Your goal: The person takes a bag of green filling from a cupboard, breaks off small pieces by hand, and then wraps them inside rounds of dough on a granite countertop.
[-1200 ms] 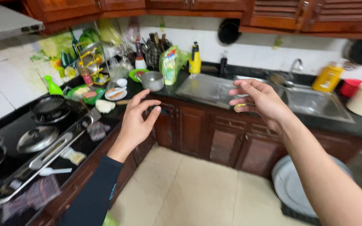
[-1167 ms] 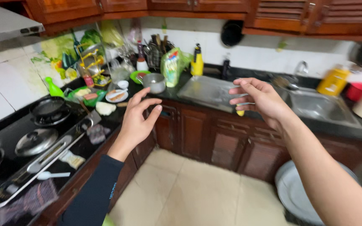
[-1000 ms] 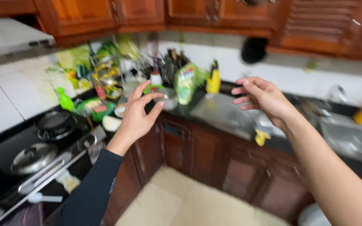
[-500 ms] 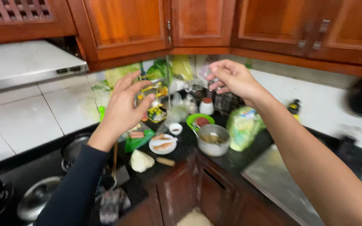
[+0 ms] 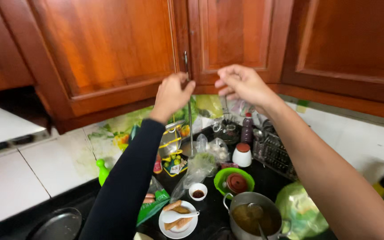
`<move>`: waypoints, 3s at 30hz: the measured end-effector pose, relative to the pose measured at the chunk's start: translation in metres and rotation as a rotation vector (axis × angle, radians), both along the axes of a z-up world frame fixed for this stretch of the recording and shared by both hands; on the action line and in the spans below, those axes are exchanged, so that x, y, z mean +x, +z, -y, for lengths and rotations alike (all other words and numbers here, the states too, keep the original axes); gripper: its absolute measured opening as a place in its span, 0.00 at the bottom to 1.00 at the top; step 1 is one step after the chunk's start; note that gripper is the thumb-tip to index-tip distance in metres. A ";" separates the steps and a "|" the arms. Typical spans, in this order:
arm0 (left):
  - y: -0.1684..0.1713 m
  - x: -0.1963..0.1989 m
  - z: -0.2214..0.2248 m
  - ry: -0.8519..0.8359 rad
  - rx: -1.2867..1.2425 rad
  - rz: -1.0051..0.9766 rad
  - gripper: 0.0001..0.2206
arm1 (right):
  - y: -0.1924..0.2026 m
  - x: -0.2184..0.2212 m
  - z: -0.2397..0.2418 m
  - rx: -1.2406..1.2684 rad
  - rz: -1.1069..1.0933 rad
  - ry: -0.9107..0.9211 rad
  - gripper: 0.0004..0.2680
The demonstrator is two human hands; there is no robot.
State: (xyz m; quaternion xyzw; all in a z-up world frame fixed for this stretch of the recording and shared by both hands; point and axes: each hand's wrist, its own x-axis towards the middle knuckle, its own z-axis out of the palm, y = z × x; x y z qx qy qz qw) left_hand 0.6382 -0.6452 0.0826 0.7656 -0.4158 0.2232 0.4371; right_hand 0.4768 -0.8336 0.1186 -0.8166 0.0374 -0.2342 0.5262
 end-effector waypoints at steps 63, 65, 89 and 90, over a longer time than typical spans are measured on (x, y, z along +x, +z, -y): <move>0.002 -0.026 0.016 -0.538 -0.119 -0.161 0.12 | -0.113 -0.067 0.080 1.354 0.712 0.462 0.13; -0.001 -0.006 0.030 -0.405 -0.069 -0.147 0.12 | -0.108 -0.077 0.075 1.303 0.771 0.314 0.15; -0.005 0.066 0.088 -0.301 -0.098 0.315 0.19 | -0.061 0.189 0.278 -0.456 0.341 -1.002 0.49; -0.004 0.070 0.090 -0.309 -0.093 0.320 0.19 | -0.060 0.192 0.283 -0.402 0.275 -0.946 0.51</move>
